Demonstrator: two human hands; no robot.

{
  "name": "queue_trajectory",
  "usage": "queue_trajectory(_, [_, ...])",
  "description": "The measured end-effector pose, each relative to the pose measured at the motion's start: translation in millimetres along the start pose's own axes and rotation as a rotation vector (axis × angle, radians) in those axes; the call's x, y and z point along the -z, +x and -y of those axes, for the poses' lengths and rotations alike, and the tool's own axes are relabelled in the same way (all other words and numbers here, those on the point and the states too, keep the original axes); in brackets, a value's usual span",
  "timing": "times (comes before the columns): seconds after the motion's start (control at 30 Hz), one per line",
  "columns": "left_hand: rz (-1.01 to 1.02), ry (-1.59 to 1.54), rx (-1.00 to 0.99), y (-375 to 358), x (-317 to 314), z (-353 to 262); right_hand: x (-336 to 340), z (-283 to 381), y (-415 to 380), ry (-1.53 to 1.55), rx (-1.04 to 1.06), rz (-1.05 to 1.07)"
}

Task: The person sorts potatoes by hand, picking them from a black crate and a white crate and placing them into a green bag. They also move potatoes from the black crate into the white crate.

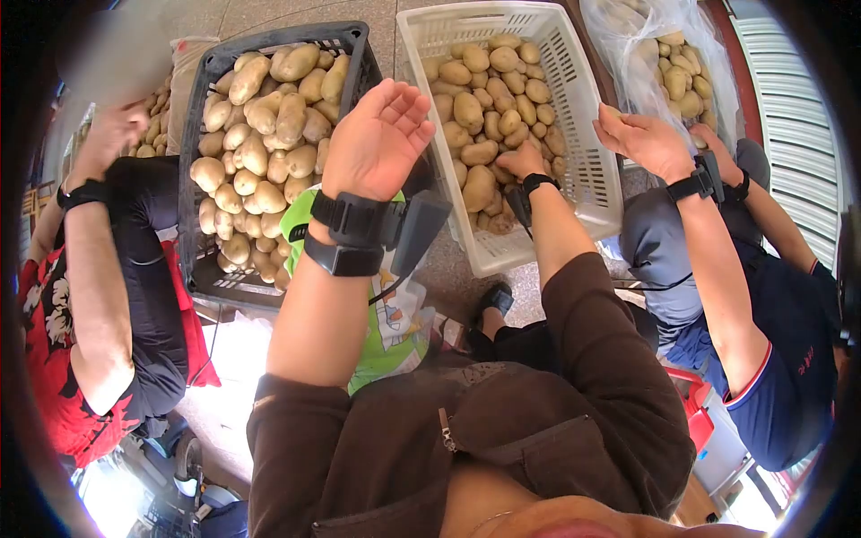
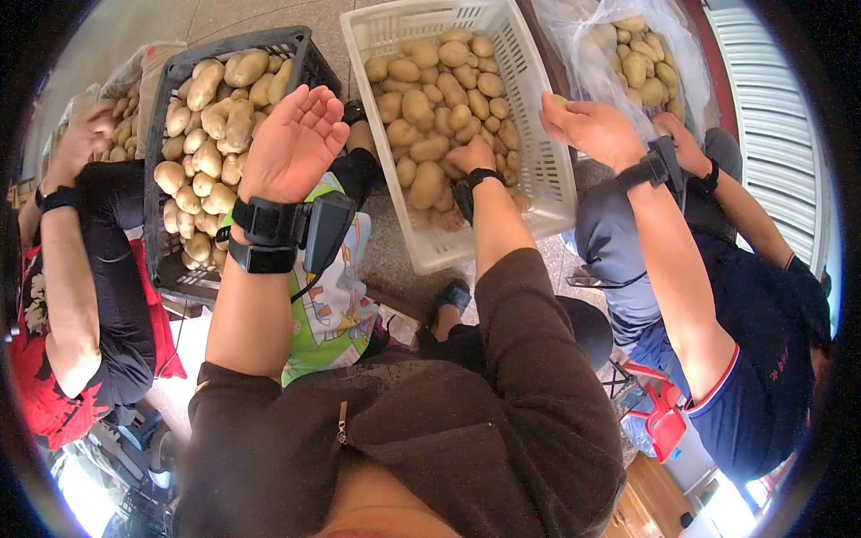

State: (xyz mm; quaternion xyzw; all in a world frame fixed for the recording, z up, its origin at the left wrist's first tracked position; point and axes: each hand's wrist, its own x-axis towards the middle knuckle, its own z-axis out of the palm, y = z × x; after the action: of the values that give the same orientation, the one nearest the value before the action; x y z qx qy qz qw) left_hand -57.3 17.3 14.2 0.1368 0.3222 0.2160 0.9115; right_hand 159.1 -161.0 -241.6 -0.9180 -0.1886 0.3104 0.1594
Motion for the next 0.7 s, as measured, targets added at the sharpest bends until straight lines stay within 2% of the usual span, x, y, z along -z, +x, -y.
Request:
queue_trajectory(0.1, [0.015,0.011,0.017,-3.7,-3.5,-0.2,12.9,19.5,7.2,0.209,0.016,-0.267])
queue_trajectory(0.13, [0.025,0.012,0.02,-4.2,-4.5,-0.2,19.5,27.2,8.6,0.384,0.05,-0.267])
queue_trajectory(0.23, [0.034,0.007,0.031,-4.7,-6.4,1.7,32.8,56.0,11.1,0.717,-0.173,0.164])
queue_trajectory(0.27, [0.034,0.005,0.027,-4.9,-7.9,0.2,41.3,69.4,4.4,0.689,-0.225,0.299])
queue_trajectory(0.4, [0.028,-0.009,0.021,-1.9,-2.4,-0.1,20.6,64.6,11.3,0.74,-0.298,0.124])
queue_trajectory(0.5, [0.014,0.006,0.008,-3.8,-1.8,0.4,17.9,53.7,8.4,0.943,-0.223,0.284])
queue_trajectory(0.53, [0.028,0.009,0.01,-2.9,-0.9,1.3,24.0,48.3,4.8,0.914,-0.179,0.364])
queue_trajectory(0.6, [0.054,0.019,0.013,-1.2,2.2,2.1,38.9,52.0,-17.7,1.021,-0.119,0.425])
queue_trajectory(0.7, [-0.009,0.089,0.01,-3.9,-3.1,6.0,61.8,57.2,-54.4,1.137,-0.001,0.534])
